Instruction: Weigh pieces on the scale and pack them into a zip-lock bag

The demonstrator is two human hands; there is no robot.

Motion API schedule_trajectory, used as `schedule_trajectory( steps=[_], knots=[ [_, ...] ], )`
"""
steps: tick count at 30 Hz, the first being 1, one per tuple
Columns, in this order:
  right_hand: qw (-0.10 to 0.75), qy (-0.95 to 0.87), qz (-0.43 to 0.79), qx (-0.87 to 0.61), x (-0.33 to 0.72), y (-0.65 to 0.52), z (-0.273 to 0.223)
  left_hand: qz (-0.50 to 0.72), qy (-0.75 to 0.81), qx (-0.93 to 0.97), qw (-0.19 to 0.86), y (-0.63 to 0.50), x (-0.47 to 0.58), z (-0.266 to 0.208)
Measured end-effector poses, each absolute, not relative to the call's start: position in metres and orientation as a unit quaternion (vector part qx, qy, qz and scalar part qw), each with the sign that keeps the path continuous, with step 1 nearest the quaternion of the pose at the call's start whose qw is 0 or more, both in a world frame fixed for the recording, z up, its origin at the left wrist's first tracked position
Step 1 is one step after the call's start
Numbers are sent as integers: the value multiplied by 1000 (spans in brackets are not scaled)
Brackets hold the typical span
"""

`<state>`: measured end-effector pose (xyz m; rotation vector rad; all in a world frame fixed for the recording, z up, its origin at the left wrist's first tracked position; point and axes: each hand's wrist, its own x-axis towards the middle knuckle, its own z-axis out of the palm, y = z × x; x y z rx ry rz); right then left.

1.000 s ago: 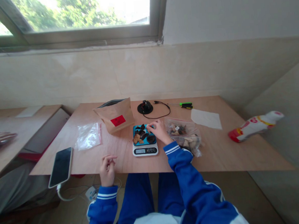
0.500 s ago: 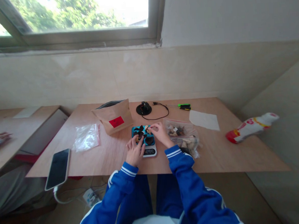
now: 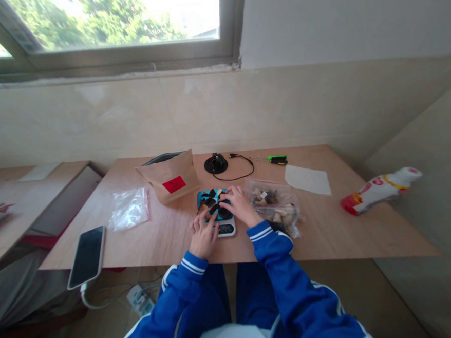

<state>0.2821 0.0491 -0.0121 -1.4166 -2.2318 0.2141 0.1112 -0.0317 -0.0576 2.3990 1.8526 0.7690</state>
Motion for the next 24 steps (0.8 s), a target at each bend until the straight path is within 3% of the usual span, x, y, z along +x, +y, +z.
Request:
schedule_trajectory(
  steps=[6,13,24],
  knots=[
    [259,-813,96,-512,291,41,-11,272,575,770,51,-31,118,-56],
    [192,-821,43,-537,291,31,-14,255,567,781,62,-32,122,-55],
    [187,-816,40,-546,293,28,-10,230,551,799,72,-25,110,-49]
  ],
)
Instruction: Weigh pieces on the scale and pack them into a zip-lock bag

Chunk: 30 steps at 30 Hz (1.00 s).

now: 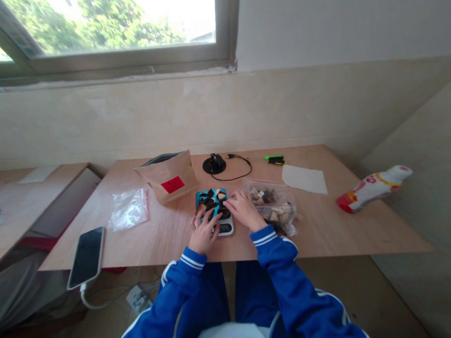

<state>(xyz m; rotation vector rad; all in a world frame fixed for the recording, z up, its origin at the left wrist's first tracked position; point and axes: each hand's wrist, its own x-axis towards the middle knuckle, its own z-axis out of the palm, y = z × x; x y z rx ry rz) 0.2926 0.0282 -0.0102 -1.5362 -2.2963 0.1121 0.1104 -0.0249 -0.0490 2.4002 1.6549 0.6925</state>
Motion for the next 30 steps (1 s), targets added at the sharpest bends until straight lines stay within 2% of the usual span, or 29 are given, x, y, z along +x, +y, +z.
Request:
schedule_trajectory(
  steps=[7,12,15,22,30],
  knots=[
    [308,-773,94,-547,306,14,3,313,565,761,64,-36,88,-39],
    [385,-712,142,-569,325,-26,3,418,701,577,25,-31,21,-48],
    [401,-685,166,-585,333,-52,-7,336,811,479,3,-6,-21,-50],
    [401,-662,164,-612,341,-85,-18,276,855,439,14,58,-60,-41],
    [400,-657,171,-616,346,-90,-8,292,849,432,85,64,-89,-33]
  ],
)
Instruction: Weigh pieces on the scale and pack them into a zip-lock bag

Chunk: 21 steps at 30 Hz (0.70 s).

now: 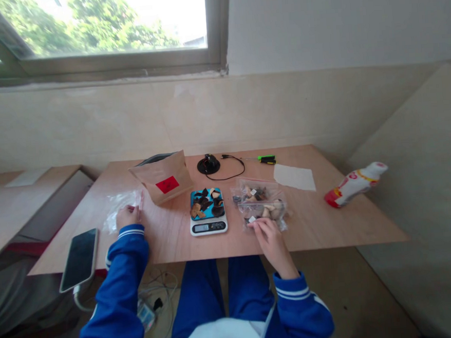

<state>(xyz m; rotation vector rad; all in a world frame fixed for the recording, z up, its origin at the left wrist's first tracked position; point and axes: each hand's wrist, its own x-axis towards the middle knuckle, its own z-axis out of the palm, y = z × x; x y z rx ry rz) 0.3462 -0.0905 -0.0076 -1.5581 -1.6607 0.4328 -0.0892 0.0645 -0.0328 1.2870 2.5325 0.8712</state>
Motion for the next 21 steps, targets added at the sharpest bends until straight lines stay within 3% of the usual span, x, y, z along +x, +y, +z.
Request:
schedule_trajectory(
  steps=[6,8,10,12,21],
  knots=[
    [416,-666,246,-567,309,-91,8,404,830,383,36,10,-62,-15],
    [435,-662,303,-530,280,-90,17,506,780,367,31,-24,-28,-7],
    [462,-652,363,-479,246,-88,26,608,685,385,114,-56,12,3],
    [473,-648,421,-424,214,-87,35,633,606,437,201,-79,51,14],
    [498,-559,567,-343,188,-94,49,562,425,548,450,-86,88,47]
  ],
)
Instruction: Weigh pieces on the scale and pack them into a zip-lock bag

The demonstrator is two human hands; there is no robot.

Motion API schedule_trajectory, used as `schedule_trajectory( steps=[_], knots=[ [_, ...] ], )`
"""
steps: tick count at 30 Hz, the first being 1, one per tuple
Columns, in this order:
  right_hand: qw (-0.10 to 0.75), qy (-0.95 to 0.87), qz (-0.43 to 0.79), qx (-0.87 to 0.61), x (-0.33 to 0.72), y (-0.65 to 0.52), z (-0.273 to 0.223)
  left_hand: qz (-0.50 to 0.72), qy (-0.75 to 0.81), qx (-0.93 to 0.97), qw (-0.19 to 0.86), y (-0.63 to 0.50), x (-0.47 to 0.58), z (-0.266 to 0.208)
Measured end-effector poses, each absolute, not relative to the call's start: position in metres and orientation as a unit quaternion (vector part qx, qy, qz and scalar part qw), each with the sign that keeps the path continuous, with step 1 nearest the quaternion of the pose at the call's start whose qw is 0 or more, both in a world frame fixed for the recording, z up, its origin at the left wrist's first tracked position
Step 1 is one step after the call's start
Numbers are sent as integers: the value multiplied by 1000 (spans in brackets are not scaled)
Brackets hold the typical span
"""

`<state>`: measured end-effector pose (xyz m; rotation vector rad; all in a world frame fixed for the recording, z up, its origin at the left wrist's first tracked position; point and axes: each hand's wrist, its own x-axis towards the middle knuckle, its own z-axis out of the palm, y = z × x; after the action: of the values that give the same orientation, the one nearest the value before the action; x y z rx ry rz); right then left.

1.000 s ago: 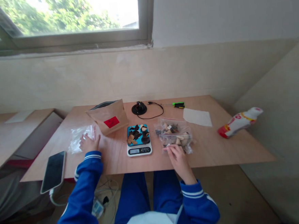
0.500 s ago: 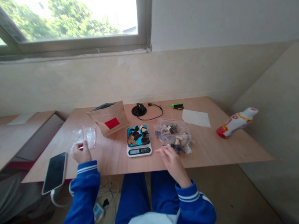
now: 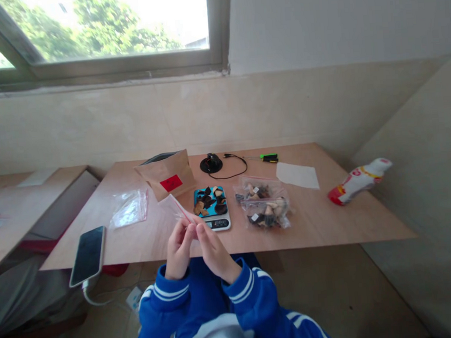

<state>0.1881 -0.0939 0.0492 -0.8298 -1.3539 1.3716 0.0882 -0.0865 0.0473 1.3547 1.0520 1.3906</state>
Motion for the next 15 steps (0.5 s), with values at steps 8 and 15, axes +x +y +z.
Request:
schedule_trajectory(
  steps=[8,15],
  knots=[
    [466,-586,565,-347,191,-101,47,542,452,553,443,-92,77,42],
    [442,-575,564,-395,176,-105,31,515,492,525,466,-99,63,28]
  ],
)
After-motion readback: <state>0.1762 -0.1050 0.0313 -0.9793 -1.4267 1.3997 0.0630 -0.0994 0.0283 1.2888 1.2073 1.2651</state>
